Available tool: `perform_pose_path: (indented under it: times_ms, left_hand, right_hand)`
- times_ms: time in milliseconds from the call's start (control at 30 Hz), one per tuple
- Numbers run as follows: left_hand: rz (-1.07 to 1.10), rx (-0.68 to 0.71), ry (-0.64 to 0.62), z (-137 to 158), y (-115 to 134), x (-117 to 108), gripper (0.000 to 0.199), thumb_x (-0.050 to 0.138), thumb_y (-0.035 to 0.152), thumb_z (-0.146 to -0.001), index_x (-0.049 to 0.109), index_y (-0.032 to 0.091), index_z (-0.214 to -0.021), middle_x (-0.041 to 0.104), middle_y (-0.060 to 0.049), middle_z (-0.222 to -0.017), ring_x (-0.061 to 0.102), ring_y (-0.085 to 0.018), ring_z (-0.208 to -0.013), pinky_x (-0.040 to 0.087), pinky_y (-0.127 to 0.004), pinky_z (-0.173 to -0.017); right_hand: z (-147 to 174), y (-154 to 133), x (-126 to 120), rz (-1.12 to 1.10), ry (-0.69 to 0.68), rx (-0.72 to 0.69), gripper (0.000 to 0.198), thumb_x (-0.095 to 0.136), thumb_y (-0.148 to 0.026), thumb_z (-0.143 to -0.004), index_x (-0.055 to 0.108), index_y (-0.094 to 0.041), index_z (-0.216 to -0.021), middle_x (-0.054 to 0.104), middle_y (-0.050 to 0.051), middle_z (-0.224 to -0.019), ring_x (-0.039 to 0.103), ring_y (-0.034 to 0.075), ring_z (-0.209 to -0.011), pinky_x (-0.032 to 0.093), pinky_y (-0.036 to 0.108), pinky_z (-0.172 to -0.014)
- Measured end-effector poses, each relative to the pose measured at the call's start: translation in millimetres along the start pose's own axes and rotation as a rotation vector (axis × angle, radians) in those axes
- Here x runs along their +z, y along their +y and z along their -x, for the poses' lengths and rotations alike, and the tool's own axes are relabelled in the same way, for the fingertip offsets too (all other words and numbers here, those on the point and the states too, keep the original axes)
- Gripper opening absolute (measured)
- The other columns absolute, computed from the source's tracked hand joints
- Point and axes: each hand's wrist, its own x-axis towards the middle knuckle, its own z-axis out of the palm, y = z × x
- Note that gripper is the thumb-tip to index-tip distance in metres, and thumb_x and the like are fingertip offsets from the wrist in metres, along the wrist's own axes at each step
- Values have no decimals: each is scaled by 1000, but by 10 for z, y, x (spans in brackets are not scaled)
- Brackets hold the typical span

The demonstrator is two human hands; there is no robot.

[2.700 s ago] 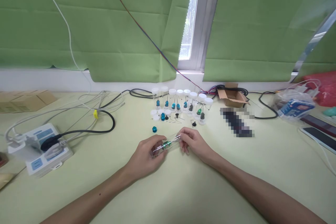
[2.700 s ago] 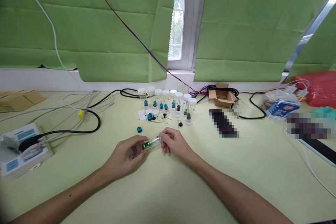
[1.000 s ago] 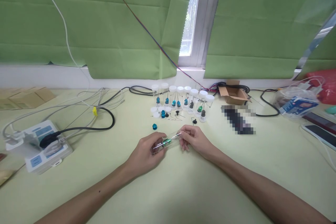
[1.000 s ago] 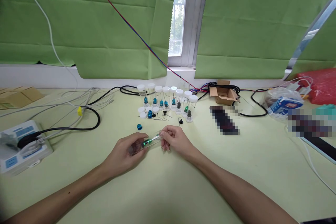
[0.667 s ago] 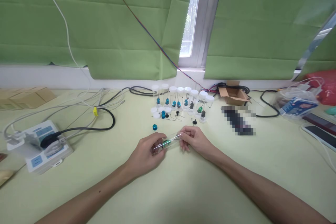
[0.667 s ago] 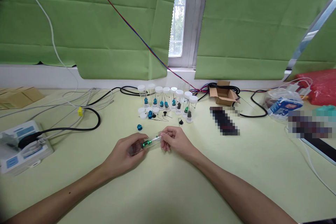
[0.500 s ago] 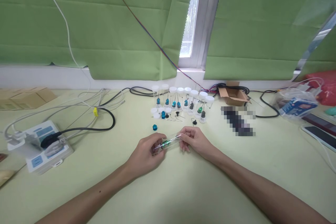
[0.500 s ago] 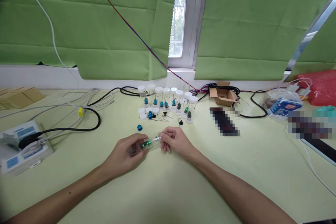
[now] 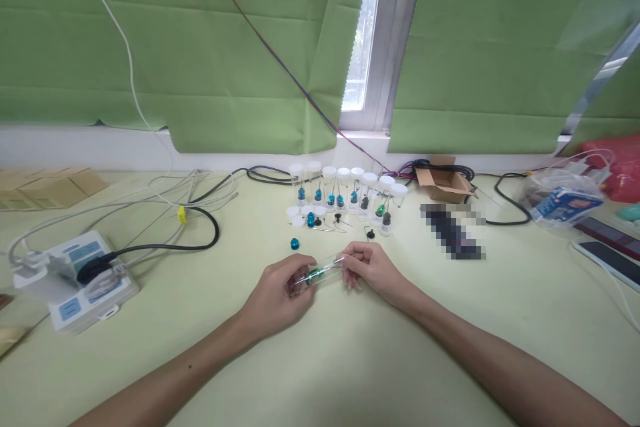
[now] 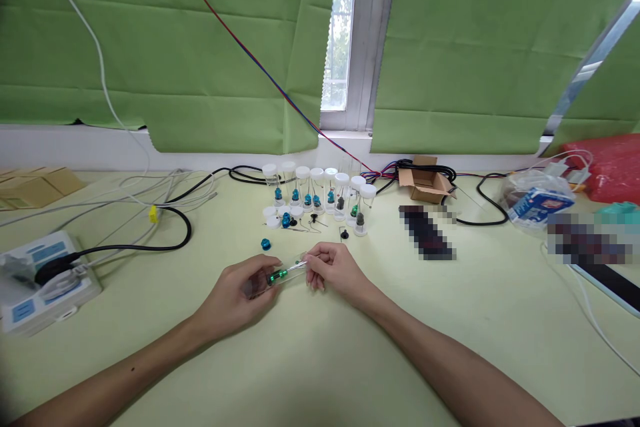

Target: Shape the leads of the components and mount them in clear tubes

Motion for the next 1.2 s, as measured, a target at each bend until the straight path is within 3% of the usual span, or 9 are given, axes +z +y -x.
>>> perform_pose_path:
  times_ms: [900, 1200]
  left_hand:
    - [16, -5, 2, -5, 1, 2, 23, 58, 15, -80, 61, 20, -102, 59, 2, -74, 51, -10, -56, 44, -21, -53]
    - [15, 1, -1, -9, 25, -5, 22, 58, 14, -80, 61, 20, -101, 59, 2, -74, 50, -10, -56, 43, -20, -52]
  right_hand:
    - [-5, 9, -7, 17, 29, 33, 35, 75, -45, -76, 55, -17, -65, 58, -3, -44, 45, 8, -37, 35, 20, -40]
    - [13, -7, -16, 19, -7, 0, 34, 73, -44, -80, 55, -18, -69, 59, -3, -48, 48, 9, -40, 36, 21, -43]
